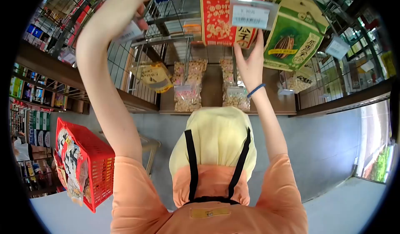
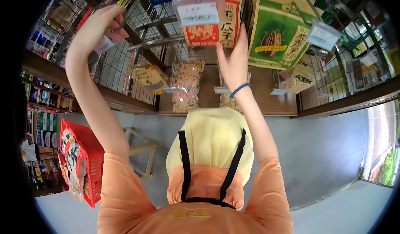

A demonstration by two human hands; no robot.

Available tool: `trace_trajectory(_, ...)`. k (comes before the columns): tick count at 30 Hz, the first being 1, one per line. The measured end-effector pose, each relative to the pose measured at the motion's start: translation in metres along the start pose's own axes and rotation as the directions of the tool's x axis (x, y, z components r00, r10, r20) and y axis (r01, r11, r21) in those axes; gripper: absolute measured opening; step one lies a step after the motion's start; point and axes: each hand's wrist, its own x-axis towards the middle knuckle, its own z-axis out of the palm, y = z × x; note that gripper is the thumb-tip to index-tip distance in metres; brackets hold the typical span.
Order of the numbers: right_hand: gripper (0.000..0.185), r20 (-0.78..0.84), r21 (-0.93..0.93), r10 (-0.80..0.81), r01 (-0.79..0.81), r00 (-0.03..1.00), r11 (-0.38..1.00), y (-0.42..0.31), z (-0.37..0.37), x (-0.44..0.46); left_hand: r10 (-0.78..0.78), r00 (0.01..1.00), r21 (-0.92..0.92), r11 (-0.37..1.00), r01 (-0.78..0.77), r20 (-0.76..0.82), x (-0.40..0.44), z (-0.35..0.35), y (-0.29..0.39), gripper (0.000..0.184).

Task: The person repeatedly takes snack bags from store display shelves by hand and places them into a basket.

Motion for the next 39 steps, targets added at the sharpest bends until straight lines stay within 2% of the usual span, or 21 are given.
trace_trajectory(2, 0.064, 0.001, -0.010, 0.023, -0.023, 1.000, 1.000, 0.005, 0.005, 0.006, 0.005, 1.000, -0.048, 0.999, -0.005, -0.011, 0.004, 0.003, -0.007, 0.042)
trace_trajectory(3, 0.064, 0.010, 0.199, 0.122, -0.121, 0.993, 0.972, 0.011, 0.010, 0.008, 0.003, 1.000, -0.050, 0.999, -0.003, -0.005, 0.003, 0.006, -0.008, 0.042)
trace_trajectory(5, 0.062, 0.035, 0.505, 0.250, -0.233, 0.968, 0.831, 0.014, 0.016, 0.010, 0.054, 0.972, -0.028, 0.998, -0.062, -0.229, -0.006, 0.010, -0.002, 0.044)
trace_trajectory(7, 0.059, 0.061, 0.580, 0.296, -0.275, 0.953, 0.767, 0.002, 0.013, 0.013, 0.185, 0.846, 0.075, 0.983, -0.170, -0.500, -0.027, 0.012, 0.019, 0.041)
trace_trajectory(8, 0.059, 0.058, 0.576, 0.292, -0.271, 0.955, 0.772, 0.003, 0.013, 0.015, 0.285, 0.717, 0.189, 0.958, -0.214, -0.636, -0.038, 0.014, 0.029, 0.035)
trace_trajectory(10, 0.053, -0.043, 0.419, 0.129, -0.099, 0.991, 0.903, 0.006, 0.011, 0.021, 0.600, 0.227, 0.469, 0.766, -0.440, -0.767, -0.030, 0.031, -0.010, 0.041)
trace_trajectory(11, 0.053, -0.046, 0.412, 0.122, -0.092, 0.991, 0.906, 0.004, 0.008, 0.023, 0.602, -0.036, 0.547, 0.697, -0.464, -0.798, -0.046, 0.046, -0.006, 0.039)
trace_trajectory(12, 0.049, -0.066, 0.337, 0.085, -0.058, 0.994, 0.940, 0.001, 0.005, 0.028, 0.499, 0.140, 0.275, 0.665, -0.694, -0.855, -0.070, 0.064, -0.013, 0.014)
trace_trajectory(13, 0.045, -0.084, 0.260, 0.047, -0.024, 0.995, 0.965, -0.001, 0.002, 0.031, 0.626, 0.040, 0.365, 0.504, -0.783, -0.779, -0.076, 0.089, -0.025, 0.010)
trace_trajectory(14, 0.038, -0.103, 0.217, 0.002, 0.021, 0.995, 0.976, 0.000, 0.000, 0.036, 0.739, 0.145, 0.408, 0.512, -0.755, -0.658, -0.081, 0.111, -0.034, 0.017)
trace_trajectory(15, 0.038, -0.108, 0.212, -0.005, 0.028, 0.994, 0.977, -0.002, -0.002, 0.038, 0.728, 0.264, 0.340, 0.567, -0.750, -0.632, -0.072, 0.137, -0.043, 0.005)
trace_trajectory(17, 0.034, -0.072, 0.303, 0.086, -0.060, 0.994, 0.951, -0.011, -0.006, 0.042, 0.537, 0.546, 0.017, 0.723, -0.691, -0.643, -0.046, 0.174, -0.052, 0.009)
trace_trajectory(18, 0.031, -0.088, 0.276, 0.057, -0.031, 0.995, 0.961, -0.017, -0.008, 0.044, 0.430, 0.711, -0.104, 0.813, -0.572, -0.557, -0.039, 0.177, -0.049, 0.021)
trace_trajectory(19, 0.031, -0.088, 0.275, 0.052, -0.026, 0.995, 0.961, -0.017, -0.009, 0.045, 0.429, 0.708, -0.104, 0.812, -0.574, -0.561, -0.025, 0.181, -0.047, 0.021)
trace_trajectory(21, 0.031, -0.090, 0.242, 0.075, -0.051, 0.993, 0.969, -0.017, -0.010, 0.047, 0.228, 0.786, -0.458, 0.707, -0.540, -0.575, 0.006, 0.191, -0.046, 0.034)
trace_trajectory(25, 0.033, -0.104, 0.279, 0.096, -0.064, 0.990, 0.958, -0.024, -0.012, 0.049, 0.251, 0.872, -0.515, 0.725, -0.457, -0.419, 0.037, 0.203, -0.054, 0.047)
trace_trajectory(28, 0.040, -0.067, 0.262, 0.146, -0.124, 0.987, 0.957, -0.028, -0.013, 0.049, 0.181, 0.934, -0.703, 0.618, -0.351, -0.307, 0.038, 0.206, -0.053, 0.055)
trace_trajectory(32, 0.037, -0.046, 0.204, 0.152, -0.139, 0.987, 0.969, -0.020, -0.018, 0.054, 0.204, 0.960, -0.778, 0.565, -0.276, -0.192, 0.040, 0.199, -0.059, 0.060)
trace_trajectory(34, 0.035, -0.014, 0.174, 0.159, -0.155, 0.987, 0.973, -0.015, -0.019, 0.054, 0.201, 0.964, -0.745, 0.613, -0.263, -0.175, 0.036, 0.195, -0.058, 0.058)
trace_trajectory(36, 0.025, -0.015, 0.288, 0.170, -0.158, 0.985, 0.944, -0.015, -0.021, 0.056, 0.194, 0.968, -0.709, 0.660, -0.250, -0.161, 0.028, 0.185, -0.052, 0.057)
trace_trajectory(39, 0.026, -0.009, 0.317, 0.156, -0.145, 0.988, 0.937, -0.016, -0.022, 0.057, 0.251, 0.968, -0.793, 0.590, -0.151, 0.002, 0.015, 0.169, -0.043, 0.051)
